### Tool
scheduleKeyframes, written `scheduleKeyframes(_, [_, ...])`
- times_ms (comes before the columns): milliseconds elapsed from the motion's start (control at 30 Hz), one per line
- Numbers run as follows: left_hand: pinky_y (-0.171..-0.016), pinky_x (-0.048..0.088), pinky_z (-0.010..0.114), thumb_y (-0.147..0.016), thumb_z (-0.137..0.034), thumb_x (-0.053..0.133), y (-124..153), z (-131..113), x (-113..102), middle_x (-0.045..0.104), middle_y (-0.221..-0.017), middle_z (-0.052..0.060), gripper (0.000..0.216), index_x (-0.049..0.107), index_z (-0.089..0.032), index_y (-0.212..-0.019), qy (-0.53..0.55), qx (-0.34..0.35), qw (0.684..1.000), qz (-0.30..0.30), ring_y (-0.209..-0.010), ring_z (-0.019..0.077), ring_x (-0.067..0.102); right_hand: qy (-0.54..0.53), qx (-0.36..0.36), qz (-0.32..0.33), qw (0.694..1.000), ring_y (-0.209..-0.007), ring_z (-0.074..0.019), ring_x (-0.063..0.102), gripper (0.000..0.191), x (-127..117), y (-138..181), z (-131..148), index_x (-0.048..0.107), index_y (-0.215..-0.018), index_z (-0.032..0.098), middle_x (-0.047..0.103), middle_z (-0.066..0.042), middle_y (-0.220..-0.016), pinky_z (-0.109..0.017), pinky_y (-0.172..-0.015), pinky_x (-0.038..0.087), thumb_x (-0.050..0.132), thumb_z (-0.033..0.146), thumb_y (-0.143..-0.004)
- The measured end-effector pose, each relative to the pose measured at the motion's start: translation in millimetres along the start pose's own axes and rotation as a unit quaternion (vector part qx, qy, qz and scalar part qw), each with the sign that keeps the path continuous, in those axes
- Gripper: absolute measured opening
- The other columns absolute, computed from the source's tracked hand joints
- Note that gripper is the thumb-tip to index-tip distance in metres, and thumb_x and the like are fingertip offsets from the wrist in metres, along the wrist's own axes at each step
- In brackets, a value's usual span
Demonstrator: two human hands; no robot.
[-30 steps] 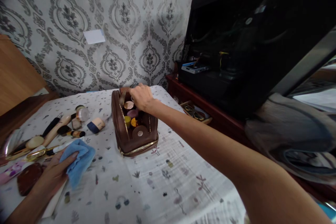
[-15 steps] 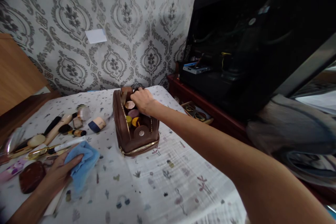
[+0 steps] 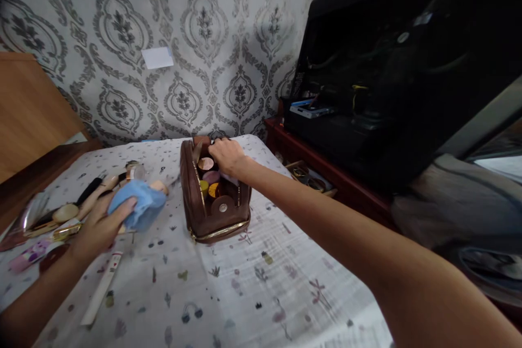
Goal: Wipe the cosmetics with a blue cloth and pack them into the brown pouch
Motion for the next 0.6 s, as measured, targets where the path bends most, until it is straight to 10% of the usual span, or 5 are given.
scheduleKeyframes(200, [-0.1, 0.046, 0.035, -0.083, -0.01, 0.048, -52, -95, 85, 0.067, -0.121, 0.007, 0.04, 0.065, -0.018, -0.118, -0.318, 0.344, 0.865, 0.178, -0.116, 0.0253, 0.06, -0.021, 0.012, 0.01, 1.0, -0.111, -0.0294, 0.067, 0.027, -1, -1, -4, 0.068, -0.116, 0.013, 0.07, -0.018, -0.12, -0.033, -0.082, 0.051, 0.053, 0.015, -0.094])
scheduleKeyframes(433, [-0.088, 0.049, 0.032, -0.074, -0.001, 0.05, -88, -93, 142, 0.075, -0.109, 0.007, 0.04, 0.072, -0.02, -0.102, -0.502, 0.353, 0.719, 0.325, -0.104, 0.0243, 0.067, -0.031, 0.033, 0.021, 0.999, -0.109, -0.0304, 0.07, 0.028, 2, -3, -9, 0.071, -0.112, 0.013, 0.073, -0.019, -0.116, -0.033, -0.082, 0.052, 0.049, 0.013, -0.095])
scheduleKeyframes(600, [-0.078, 0.049, 0.031, -0.077, -0.002, 0.052, -89, -91, 156, 0.075, -0.11, 0.012, 0.032, 0.072, -0.015, -0.097, -0.564, 0.299, 0.68, 0.362, -0.097, 0.0258, 0.07, -0.034, 0.041, 0.024, 0.998, -0.109, -0.031, 0.07, 0.028, 3, -6, -12, 0.071, -0.112, 0.012, 0.072, -0.02, -0.115, -0.033, -0.082, 0.053, 0.049, 0.013, -0.095])
Point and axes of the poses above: each hand's wrist, its own y-axis away from the middle knuckle, its own x-axis out of the palm, z = x × y, the point moved 6 cm from there along -y, towards the middle knuckle
